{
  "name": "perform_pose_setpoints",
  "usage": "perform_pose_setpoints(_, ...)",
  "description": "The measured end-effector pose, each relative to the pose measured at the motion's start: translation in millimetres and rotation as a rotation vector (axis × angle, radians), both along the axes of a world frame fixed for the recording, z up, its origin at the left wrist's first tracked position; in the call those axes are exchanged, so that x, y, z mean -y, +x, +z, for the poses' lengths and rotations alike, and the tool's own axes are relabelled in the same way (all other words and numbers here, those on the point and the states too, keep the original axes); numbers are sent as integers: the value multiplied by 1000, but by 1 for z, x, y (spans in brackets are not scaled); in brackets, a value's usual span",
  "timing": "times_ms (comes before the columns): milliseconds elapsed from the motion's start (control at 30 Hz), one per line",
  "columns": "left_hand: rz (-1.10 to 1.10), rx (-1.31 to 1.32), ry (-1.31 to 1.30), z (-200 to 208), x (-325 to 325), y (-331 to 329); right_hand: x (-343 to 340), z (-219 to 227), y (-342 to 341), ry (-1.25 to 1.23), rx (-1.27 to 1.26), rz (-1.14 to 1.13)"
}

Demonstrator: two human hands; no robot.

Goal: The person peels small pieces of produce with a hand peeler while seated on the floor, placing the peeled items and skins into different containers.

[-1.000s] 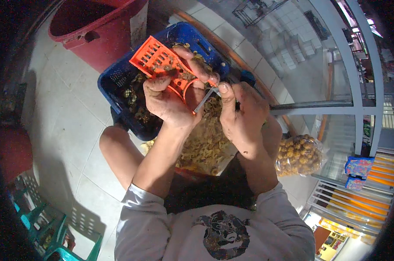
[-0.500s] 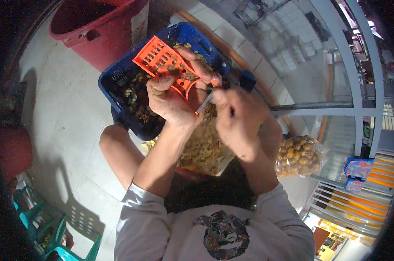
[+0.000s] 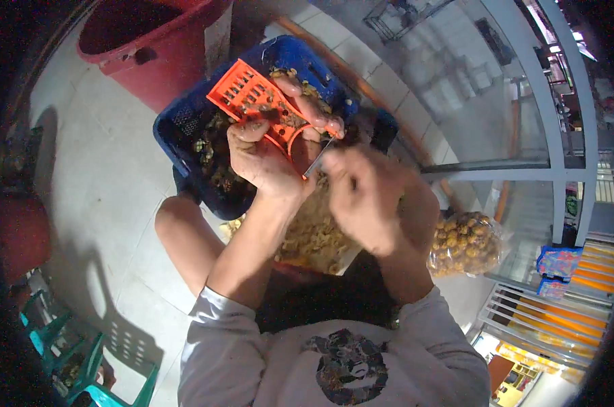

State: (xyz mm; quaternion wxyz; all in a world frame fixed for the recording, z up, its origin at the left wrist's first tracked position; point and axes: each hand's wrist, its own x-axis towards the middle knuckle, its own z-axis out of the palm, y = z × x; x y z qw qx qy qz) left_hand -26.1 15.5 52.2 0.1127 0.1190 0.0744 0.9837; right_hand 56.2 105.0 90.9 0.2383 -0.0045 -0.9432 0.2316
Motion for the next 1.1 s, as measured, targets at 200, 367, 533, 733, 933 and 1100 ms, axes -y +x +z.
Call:
perform_pose_setpoints(200,-47,104,117,-2,0,2,-21,5,0,-183,67,-139)
perform_pose_setpoints(367,-177,-41,165,2,4,0,-48,3,-10,-346,-202,-346)
perform_pose_setpoints(533,-195,-111,191,3,5,-1,-68,22,-11,-840,-18,-315)
perform_pose_setpoints(733,-237,-144,192,7,6,-2,-118,18,0,-759,133,-277)
perform_pose_setpoints(933,-184,-49,144,0,14,-4,-138,1,17,-986,224,-181)
perform_pose_setpoints(1100,-182,-8,109,-6,17,-9,-144,-8,25,-812,408,-122)
